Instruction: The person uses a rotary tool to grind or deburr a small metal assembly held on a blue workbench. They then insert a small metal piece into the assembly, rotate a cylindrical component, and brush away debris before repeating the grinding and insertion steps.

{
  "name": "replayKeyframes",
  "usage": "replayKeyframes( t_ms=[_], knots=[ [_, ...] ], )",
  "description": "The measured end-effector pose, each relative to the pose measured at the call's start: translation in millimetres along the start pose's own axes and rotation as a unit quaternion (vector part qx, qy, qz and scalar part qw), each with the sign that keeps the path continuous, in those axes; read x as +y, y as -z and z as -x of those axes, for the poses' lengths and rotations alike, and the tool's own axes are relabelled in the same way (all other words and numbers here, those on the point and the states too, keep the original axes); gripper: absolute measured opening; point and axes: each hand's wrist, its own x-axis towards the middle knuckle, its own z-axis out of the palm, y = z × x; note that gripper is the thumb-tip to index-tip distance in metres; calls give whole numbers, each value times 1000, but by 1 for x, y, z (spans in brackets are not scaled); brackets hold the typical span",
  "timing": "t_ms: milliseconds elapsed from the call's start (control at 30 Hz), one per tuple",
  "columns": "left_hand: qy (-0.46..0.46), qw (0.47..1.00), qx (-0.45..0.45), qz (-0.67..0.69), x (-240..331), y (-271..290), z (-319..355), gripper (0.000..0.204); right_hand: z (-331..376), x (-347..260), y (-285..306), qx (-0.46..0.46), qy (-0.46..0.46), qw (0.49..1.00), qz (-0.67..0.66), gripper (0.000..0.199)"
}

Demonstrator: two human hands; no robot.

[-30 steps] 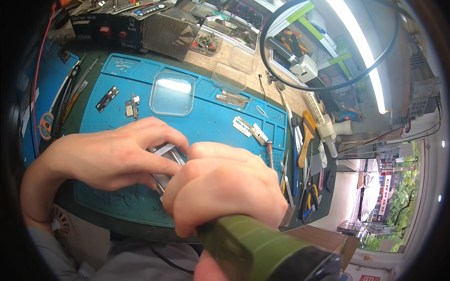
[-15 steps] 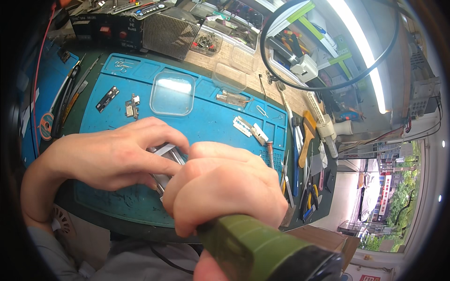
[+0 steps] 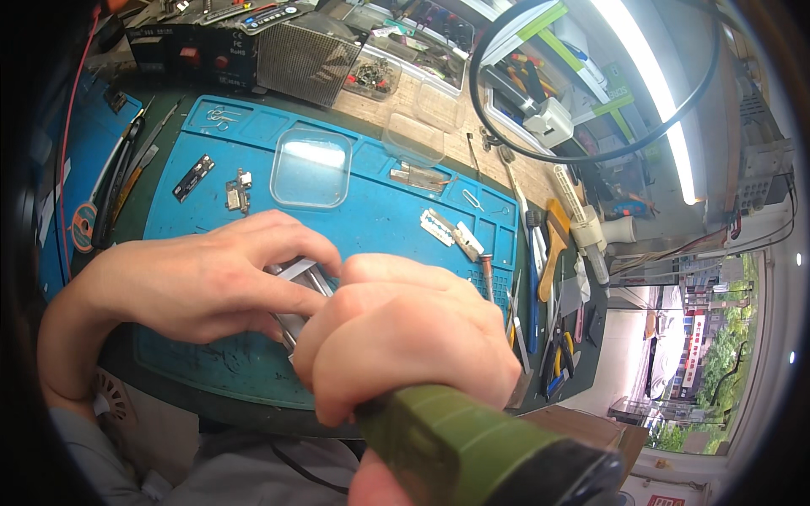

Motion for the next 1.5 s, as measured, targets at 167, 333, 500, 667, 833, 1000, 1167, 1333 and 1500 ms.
replayKeyframes(
  t_ms=[167,333,500,667,833,1000,1167,1333,1500],
  knots=[
    [-3,1000,2,1,0,0,0,57,-1,0,-1,-1,3,1000,0,24],
    [-3,1000,3,0,0,0,0,56,-1,1,-1,-5,4,1000,3,26],
    [-2,1000,1,-1,0,0,-1,57,-2,-1,1,-12,2,1000,9,27],
    [1,1000,-2,-2,1,1,-1,58,-2,-1,4,-26,0,1000,18,29],
    [5,1000,-4,-2,1,1,-1,58,-2,-2,3,-21,-11,1000,9,29],
    [1,1000,-2,-4,1,0,0,63,-3,-19,12,-47,-29,998,23,19],
    [5,1000,-14,-7,1,2,-2,68,8,-13,-5,143,81,986,-6,44],
    [21,1000,-22,-5,0,1,-2,68,7,1,16,265,143,949,97,63],
    [27,999,-8,-19,6,0,1,68,15,7,54,365,150,892,222,78]
  ],
)
